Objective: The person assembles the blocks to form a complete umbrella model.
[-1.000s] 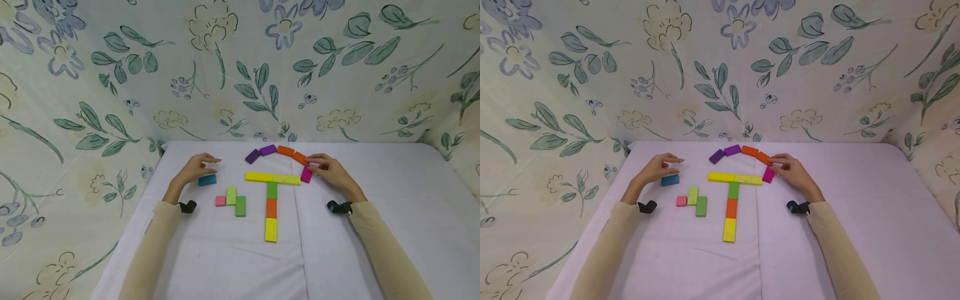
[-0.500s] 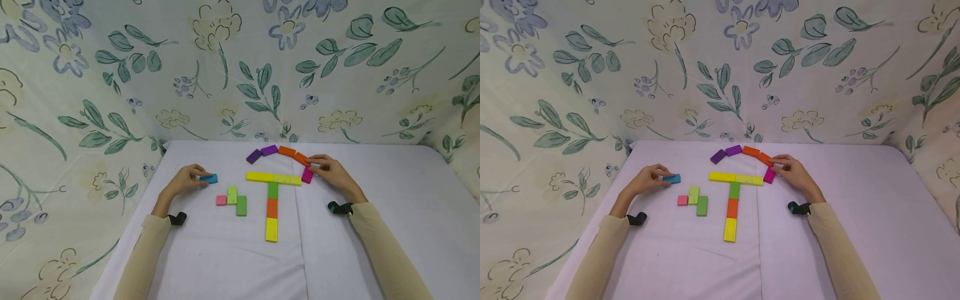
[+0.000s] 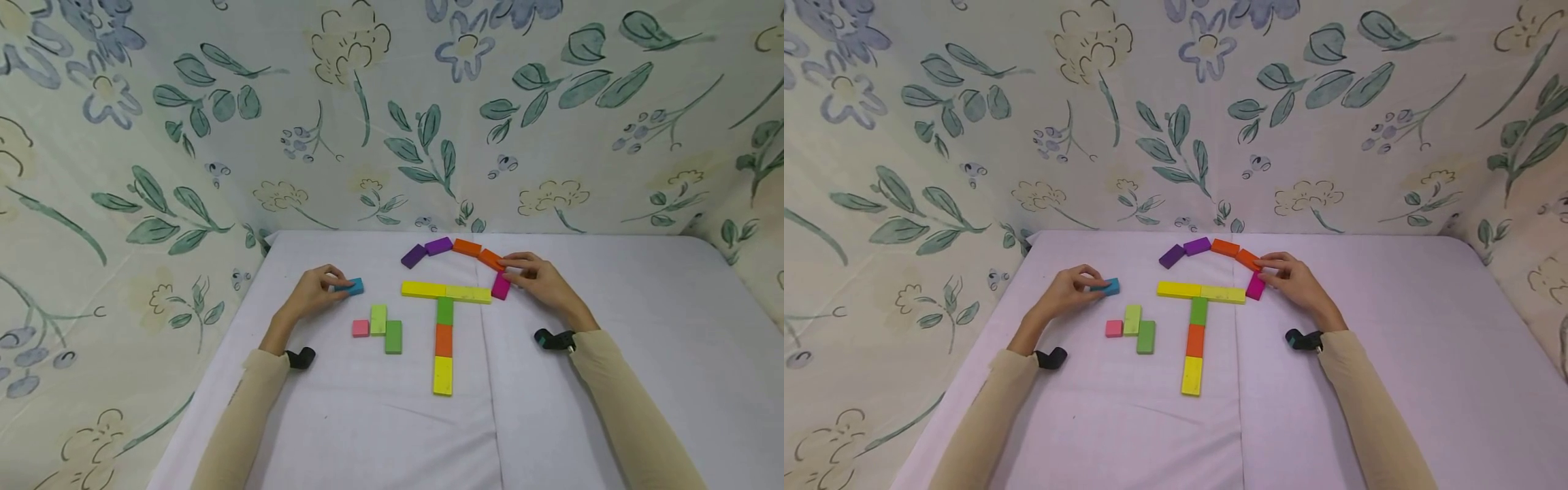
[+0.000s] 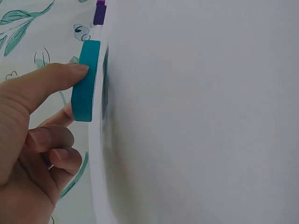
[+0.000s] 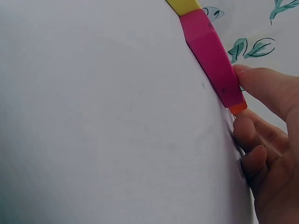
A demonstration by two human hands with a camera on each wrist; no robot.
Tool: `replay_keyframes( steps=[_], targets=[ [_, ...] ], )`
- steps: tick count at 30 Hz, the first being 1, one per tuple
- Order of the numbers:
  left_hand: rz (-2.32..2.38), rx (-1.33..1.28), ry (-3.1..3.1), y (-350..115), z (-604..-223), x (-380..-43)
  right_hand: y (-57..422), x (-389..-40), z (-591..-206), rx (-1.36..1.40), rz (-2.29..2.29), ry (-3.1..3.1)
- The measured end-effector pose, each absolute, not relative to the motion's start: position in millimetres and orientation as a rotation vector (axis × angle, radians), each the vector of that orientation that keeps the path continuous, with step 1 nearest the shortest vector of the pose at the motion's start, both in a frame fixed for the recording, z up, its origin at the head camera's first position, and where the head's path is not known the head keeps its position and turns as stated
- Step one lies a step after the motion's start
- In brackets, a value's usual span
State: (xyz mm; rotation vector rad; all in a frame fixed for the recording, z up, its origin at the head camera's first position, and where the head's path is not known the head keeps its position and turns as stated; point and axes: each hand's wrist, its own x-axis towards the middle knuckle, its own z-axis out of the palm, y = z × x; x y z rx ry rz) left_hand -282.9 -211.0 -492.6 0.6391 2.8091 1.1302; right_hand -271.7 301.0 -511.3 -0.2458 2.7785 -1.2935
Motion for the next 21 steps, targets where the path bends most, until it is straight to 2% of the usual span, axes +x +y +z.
replay_keyframes(
  steps=[21],
  targets=[
    [0.993,0.643,2.886,-136,-477,-312,302,-272,-511,-0.226,-1.276,2.779]
  ],
)
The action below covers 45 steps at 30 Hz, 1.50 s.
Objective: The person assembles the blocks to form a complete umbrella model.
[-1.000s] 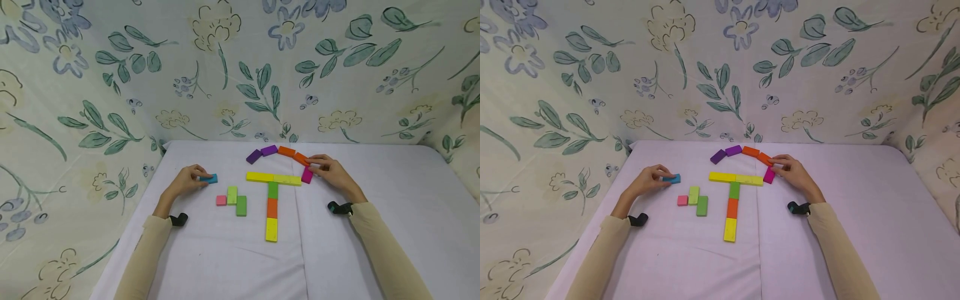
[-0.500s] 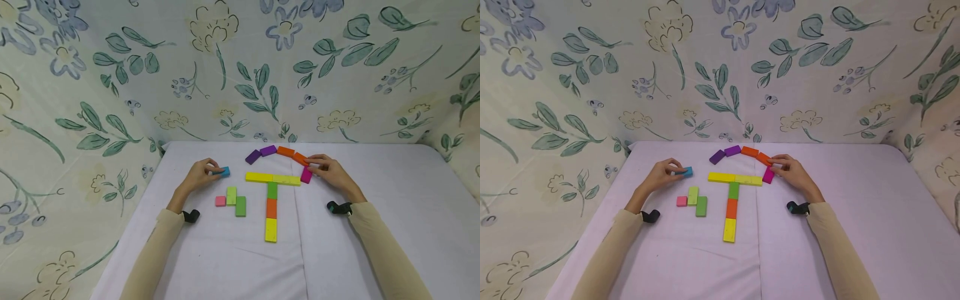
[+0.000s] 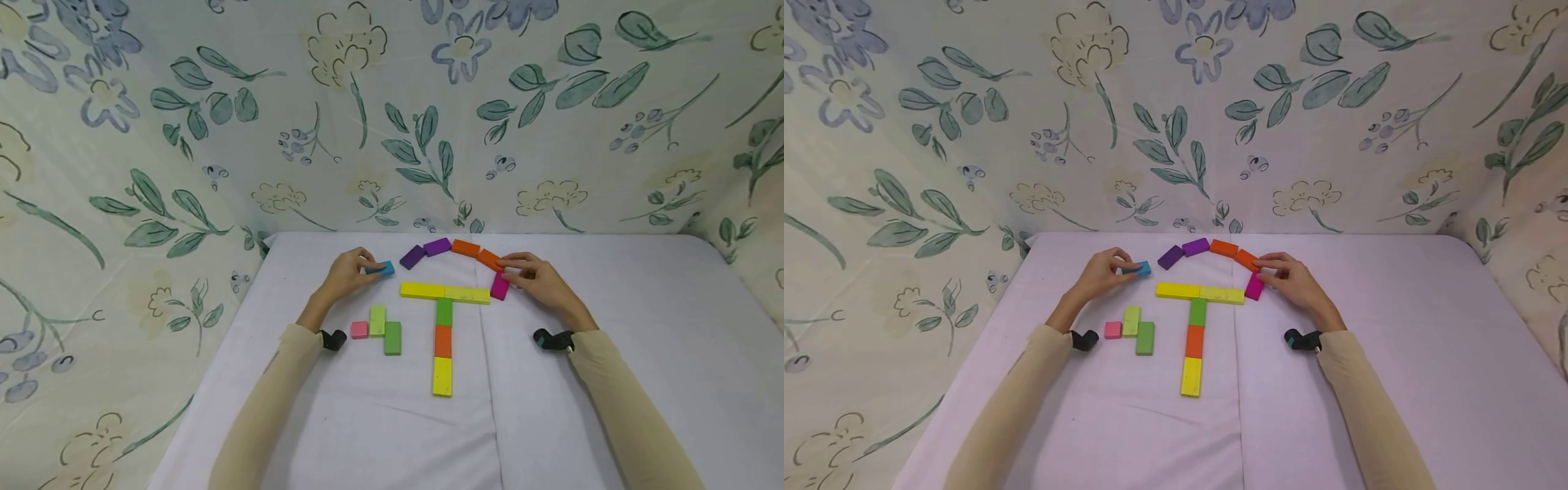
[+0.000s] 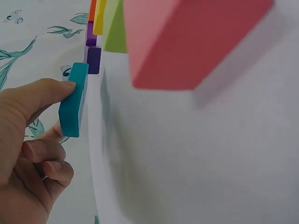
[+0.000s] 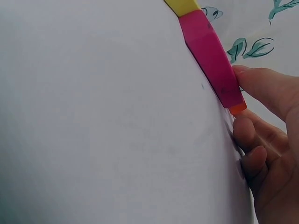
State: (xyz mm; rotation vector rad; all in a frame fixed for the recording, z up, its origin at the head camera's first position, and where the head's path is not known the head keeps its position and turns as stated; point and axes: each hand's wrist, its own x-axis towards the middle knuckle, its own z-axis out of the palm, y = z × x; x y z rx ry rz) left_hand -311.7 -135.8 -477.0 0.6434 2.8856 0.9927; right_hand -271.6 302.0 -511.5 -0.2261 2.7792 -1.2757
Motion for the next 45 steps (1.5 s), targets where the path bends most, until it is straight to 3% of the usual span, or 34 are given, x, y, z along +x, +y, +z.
replay_keyframes(
  steps=[22,30,45],
  targets=[
    [0.629,0.689,2.955,-110,-477,-314,300,-271,-511,-0.22,-1.269,2.792],
    [0.643,0.768,2.784,-118,-475,-313,302,-270,-509,-0.225,-1.269,2.776],
    [0.766,0.687,2.692,-115,-480,-308,301,-271,-510,-0.212,-1.267,2.776]
  ],
)
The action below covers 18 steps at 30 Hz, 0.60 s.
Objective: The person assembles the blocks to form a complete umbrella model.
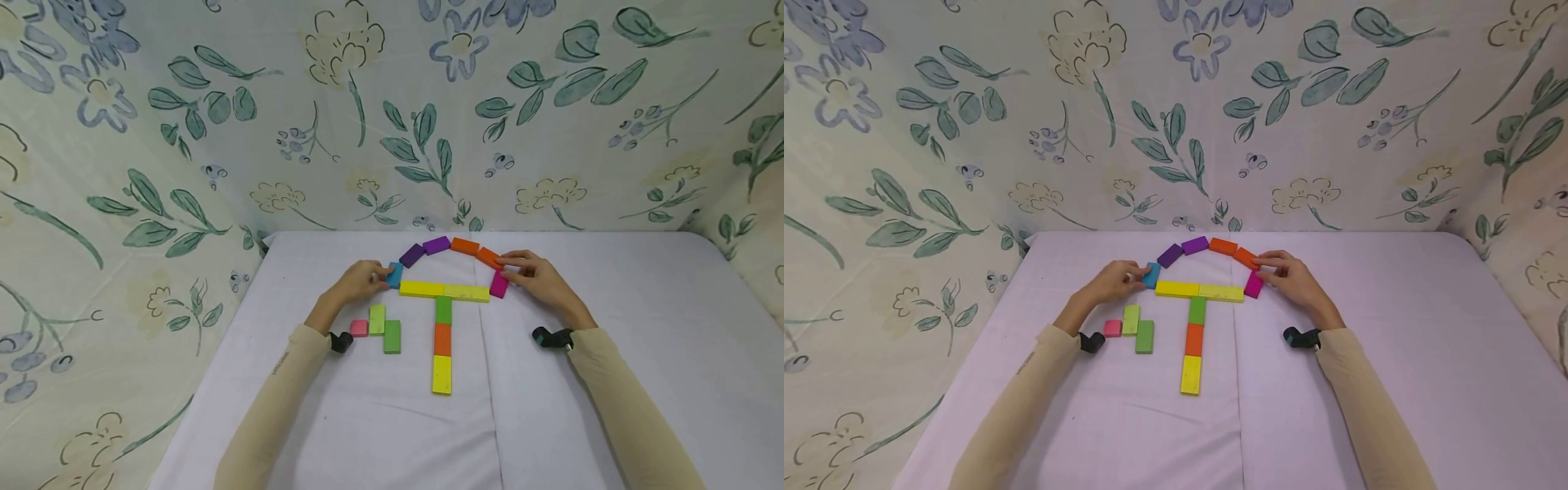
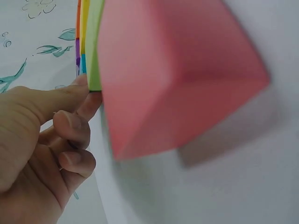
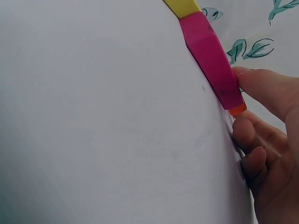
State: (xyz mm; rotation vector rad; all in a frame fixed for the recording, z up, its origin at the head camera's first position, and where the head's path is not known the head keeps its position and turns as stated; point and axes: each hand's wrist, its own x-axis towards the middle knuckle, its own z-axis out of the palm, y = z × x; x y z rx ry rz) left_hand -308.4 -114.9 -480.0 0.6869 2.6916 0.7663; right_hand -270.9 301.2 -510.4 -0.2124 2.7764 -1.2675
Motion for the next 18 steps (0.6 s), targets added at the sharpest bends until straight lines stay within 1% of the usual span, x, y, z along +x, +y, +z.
replay_keyframes(
  steps=[18],
  targets=[
    [0.73,0.746,2.718,-106.7,-480.8,-303.0,300.0,-269.6,-507.6,-0.212,-1.268,2.772]
  ],
)
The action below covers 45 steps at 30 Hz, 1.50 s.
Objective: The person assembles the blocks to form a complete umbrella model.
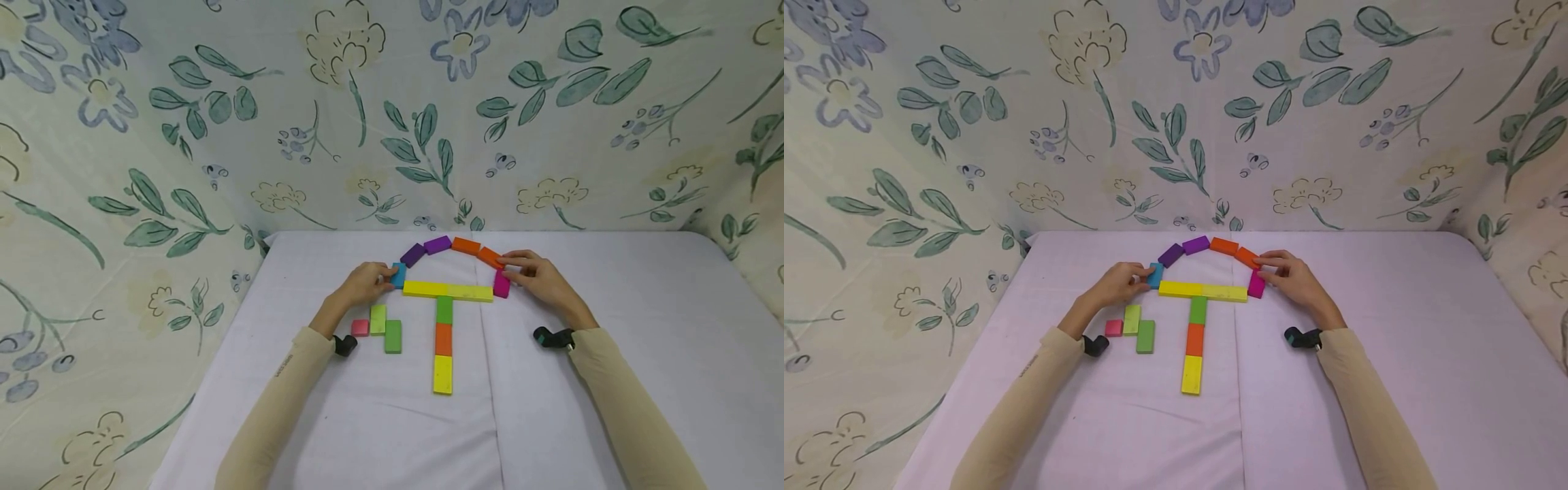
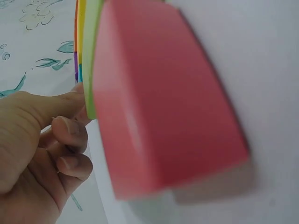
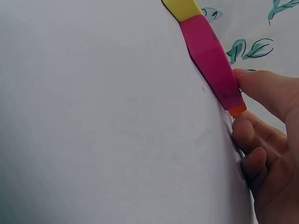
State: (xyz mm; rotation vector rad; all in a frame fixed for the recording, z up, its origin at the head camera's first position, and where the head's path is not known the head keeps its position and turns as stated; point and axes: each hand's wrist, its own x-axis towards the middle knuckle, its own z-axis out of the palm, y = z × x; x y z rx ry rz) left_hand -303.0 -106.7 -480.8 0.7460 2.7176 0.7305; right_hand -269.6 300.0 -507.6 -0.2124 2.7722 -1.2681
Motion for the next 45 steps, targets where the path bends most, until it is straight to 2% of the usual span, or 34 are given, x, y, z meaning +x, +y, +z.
replay_keyframes(
  steps=[45],
  targets=[
    [0.725,0.681,2.727,-104.1,-482.3,-299.5,301.6,-268.2,-514.9,-0.256,-1.299,2.754]
  ],
)
